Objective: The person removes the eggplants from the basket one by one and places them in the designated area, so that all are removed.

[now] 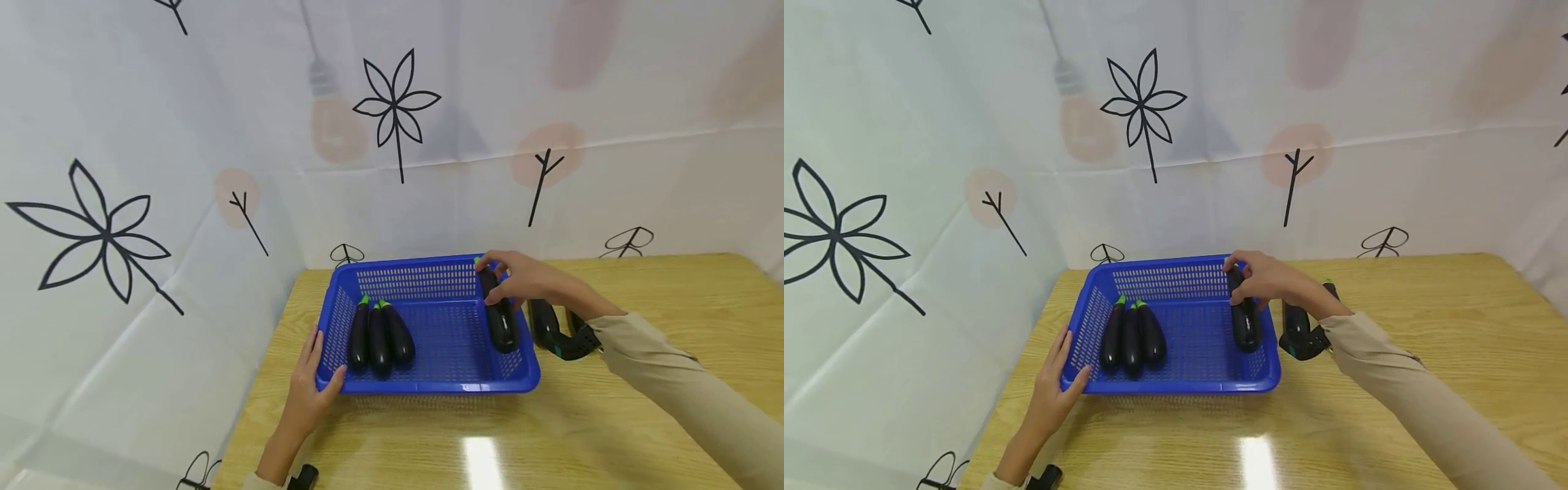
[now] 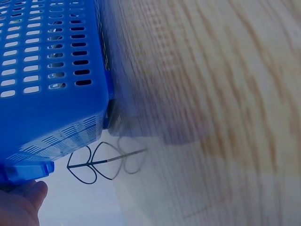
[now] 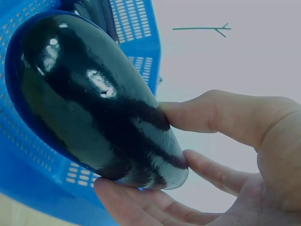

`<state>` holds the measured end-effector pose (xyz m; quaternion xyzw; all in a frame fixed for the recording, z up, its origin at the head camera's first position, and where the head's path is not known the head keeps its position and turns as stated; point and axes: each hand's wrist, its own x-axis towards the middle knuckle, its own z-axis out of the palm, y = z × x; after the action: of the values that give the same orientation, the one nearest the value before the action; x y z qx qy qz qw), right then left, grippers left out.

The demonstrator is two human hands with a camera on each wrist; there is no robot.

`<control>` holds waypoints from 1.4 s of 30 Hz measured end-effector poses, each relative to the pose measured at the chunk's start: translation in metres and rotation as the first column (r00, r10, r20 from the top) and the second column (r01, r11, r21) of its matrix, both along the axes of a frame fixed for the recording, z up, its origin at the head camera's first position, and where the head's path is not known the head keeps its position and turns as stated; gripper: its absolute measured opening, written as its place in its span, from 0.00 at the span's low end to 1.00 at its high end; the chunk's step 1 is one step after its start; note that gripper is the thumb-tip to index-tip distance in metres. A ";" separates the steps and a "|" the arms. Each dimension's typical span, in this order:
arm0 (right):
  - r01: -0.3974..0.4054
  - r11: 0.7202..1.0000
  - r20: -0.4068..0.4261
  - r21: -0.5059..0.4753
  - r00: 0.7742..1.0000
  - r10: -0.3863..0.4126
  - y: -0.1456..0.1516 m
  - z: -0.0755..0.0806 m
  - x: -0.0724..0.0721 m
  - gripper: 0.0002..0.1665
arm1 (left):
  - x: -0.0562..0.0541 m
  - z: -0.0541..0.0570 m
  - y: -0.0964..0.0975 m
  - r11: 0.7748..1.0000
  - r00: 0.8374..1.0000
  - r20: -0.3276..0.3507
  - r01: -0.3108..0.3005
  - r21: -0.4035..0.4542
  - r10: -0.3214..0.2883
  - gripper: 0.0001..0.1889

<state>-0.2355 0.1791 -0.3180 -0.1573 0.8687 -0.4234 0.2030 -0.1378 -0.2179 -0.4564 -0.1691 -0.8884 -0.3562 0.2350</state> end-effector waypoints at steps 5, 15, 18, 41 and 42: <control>0.011 1.000 -0.003 0.000 1.000 -0.011 0.009 0.003 -0.001 0.36 | 0.001 0.000 0.001 1.000 1.000 -0.004 -0.003 -0.001 0.003 0.39; 0.037 0.999 -0.022 0.024 0.999 -0.036 0.029 0.009 0.002 0.36 | 0.000 -0.001 0.000 1.000 1.000 -0.006 -0.002 -0.005 0.002 0.38; 0.039 0.999 -0.027 0.025 0.999 -0.038 0.035 0.009 0.003 0.37 | 0.000 -0.001 0.000 1.000 1.000 0.004 -0.004 0.004 0.004 0.39; 0.073 0.994 -0.024 0.076 0.997 -0.071 0.086 0.000 0.009 0.40 | 0.000 0.000 -0.001 1.000 1.000 -0.001 0.000 -0.002 0.000 0.39; 0.076 0.994 -0.028 0.081 0.997 -0.074 0.089 -0.001 0.009 0.40 | 0.000 0.000 -0.001 1.000 1.000 0.001 0.004 -0.002 -0.004 0.39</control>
<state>-0.2266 0.2679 -0.3188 -0.1212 0.8932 -0.3927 0.1825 -0.1377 -0.2189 -0.4563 -0.1709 -0.8885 -0.3561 0.2337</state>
